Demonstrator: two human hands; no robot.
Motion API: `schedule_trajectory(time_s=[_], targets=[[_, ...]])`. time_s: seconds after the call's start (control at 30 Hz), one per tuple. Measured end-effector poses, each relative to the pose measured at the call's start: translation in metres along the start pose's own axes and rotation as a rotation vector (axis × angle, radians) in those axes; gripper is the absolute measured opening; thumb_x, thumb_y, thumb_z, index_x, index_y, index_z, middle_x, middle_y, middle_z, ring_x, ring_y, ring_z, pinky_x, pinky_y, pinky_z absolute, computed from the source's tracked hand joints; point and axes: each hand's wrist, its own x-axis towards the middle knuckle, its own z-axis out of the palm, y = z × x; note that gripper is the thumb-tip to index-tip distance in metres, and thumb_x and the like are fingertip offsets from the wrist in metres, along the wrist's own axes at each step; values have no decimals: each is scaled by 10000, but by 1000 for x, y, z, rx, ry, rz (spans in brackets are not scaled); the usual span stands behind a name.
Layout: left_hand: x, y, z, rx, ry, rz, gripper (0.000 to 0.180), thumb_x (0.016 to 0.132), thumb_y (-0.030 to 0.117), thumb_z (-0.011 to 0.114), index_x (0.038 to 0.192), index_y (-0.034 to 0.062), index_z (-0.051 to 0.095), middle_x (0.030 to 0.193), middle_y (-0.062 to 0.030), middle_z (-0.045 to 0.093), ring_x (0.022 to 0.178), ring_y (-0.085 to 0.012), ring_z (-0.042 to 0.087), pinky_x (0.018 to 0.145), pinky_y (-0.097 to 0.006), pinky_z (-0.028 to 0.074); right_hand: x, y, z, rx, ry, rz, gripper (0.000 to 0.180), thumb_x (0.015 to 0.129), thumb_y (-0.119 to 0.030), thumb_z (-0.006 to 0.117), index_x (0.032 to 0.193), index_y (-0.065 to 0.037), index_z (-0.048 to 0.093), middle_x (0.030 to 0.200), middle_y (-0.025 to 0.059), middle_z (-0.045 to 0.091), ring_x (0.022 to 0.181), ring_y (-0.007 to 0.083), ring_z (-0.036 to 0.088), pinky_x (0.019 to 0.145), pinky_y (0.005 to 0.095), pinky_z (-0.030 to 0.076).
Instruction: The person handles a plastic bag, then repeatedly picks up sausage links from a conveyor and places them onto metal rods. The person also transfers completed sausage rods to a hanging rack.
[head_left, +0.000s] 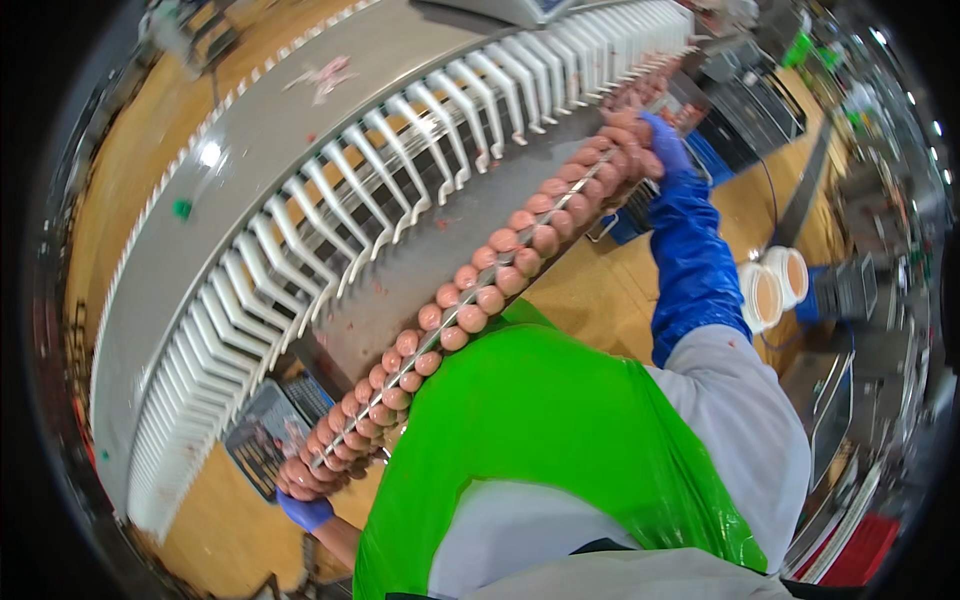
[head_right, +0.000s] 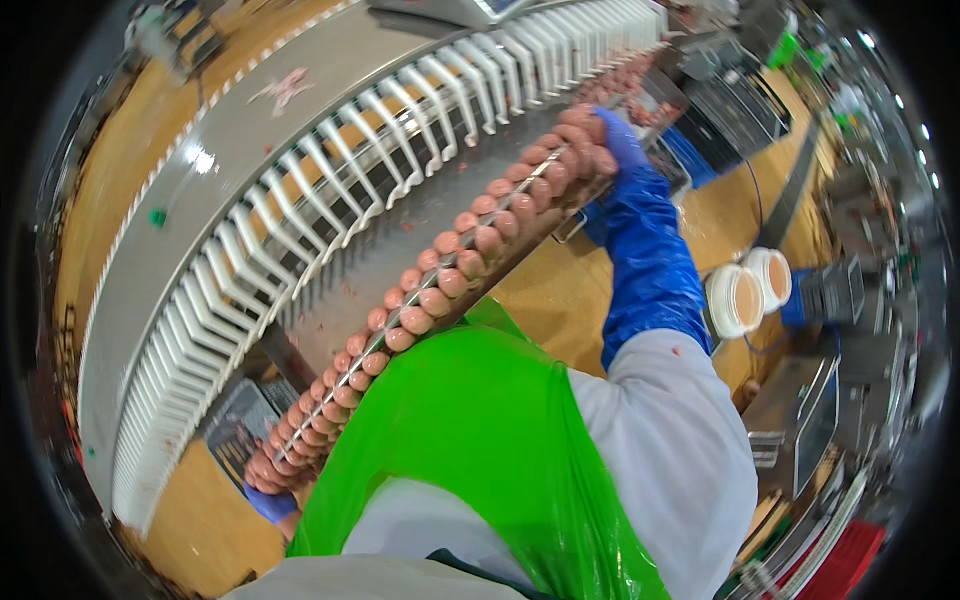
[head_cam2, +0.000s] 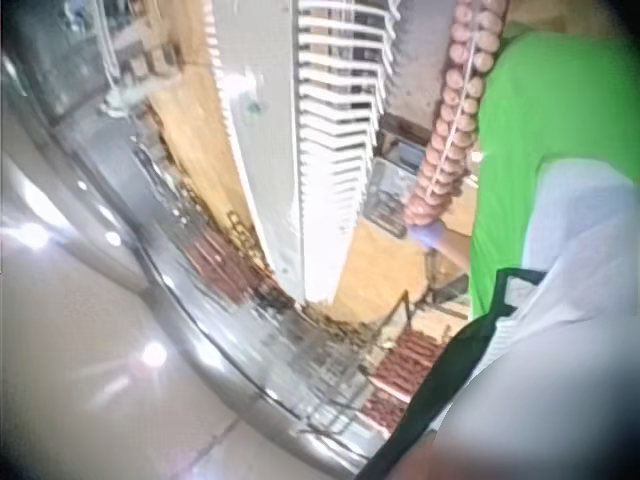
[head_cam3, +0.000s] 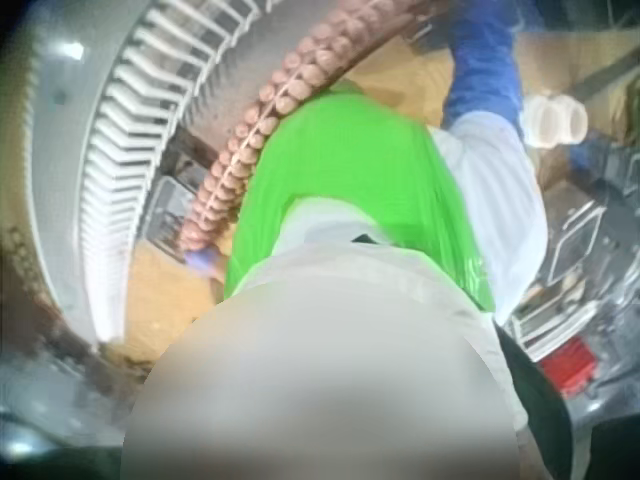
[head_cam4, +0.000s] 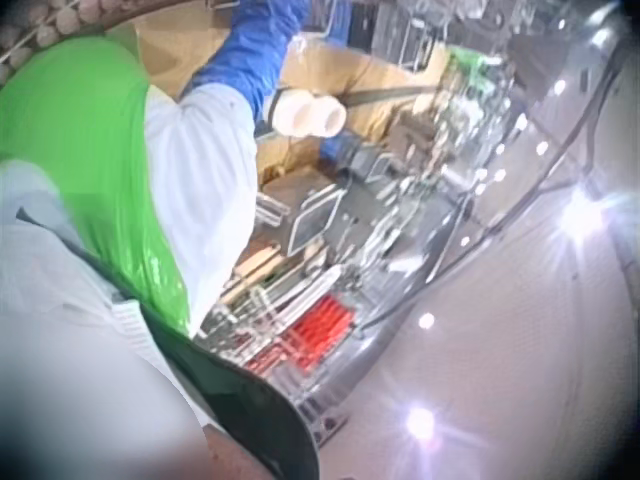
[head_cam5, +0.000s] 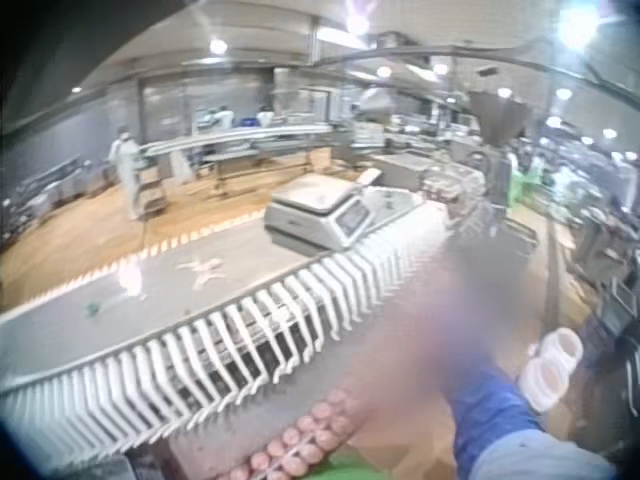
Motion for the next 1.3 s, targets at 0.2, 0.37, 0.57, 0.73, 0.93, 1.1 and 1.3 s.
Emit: schedule_trajectory(time_s=[0.2, 0.37, 0.57, 0.73, 0.93, 1.1, 1.3], targets=[[56, -25, -42, 121, -155, 81, 316, 979, 255, 377, 1064, 35, 588, 1050, -66, 594, 941, -191, 588, 841, -361, 498, -4, 4, 52, 629, 242, 485, 252, 951, -257, 455, 1031, -69, 603, 953, 59, 627, 870, 172, 595, 837, 281, 475], [47, -29, 20, 274, -153, 119, 310, 982, 221, 353, 1075, 41, 588, 1069, -77, 598, 941, -197, 600, 819, -349, 511, 17, 39, 43, 698, 270, 499, 254, 943, -271, 462, 1001, -76, 613, 927, 62, 625, 864, 178, 595, 827, 289, 475], [51, -43, 74, 159, -212, 42, 325, 986, 253, 340, 1073, 65, 591, 1082, -75, 603, 969, -211, 599, 844, -368, 506, 66, 133, 5, 819, 35, 447, 236, 936, -260, 457, 980, -86, 611, 925, 38, 615, 818, 160, 570, 788, 294, 466], [54, -50, 144, 118, -90, -150, 351, 982, 269, 341, 1131, 60, 580, 1153, -96, 601, 1030, -245, 599, 907, -408, 488, 97, 173, -28, 599, 217, 619, 292, 962, -317, 440, 973, -79, 608, 922, 44, 622, 825, 152, 574, 787, 297, 476], [51, -69, 234, 84, -39, -210, 409, 980, 295, 337, 1218, 39, 550, 1233, -122, 580, 1115, -272, 577, 965, -422, 466, 109, 149, -61, 676, 265, 604, 333, 940, -350, 476, 943, -45, 607, 889, 48, 594, 791, 128, 510, 763, 303, 448], [69, -83, 270, 53, -110, -223, 444, 983, 320, 323, 1274, 51, 522, 1284, -112, 543, 1162, -261, 537, 988, -409, 440, 116, 165, -86, 684, 361, 640, 352, 916, -403, 499, 917, -67, 602, 861, 34, 581, 780, 130, 530, 741, 278, 451], [81, -123, 323, 84, -189, -202, 430, 955, 317, 358, 1231, 60, 564, 1240, -116, 573, 1120, -252, 557, 964, -395, 452, 134, 208, -129, 861, 370, 496, 306, 959, -308, 465, 1115, -78, 592, 1004, 76, 637, 893, 178, 629, 808, 305, 522]])
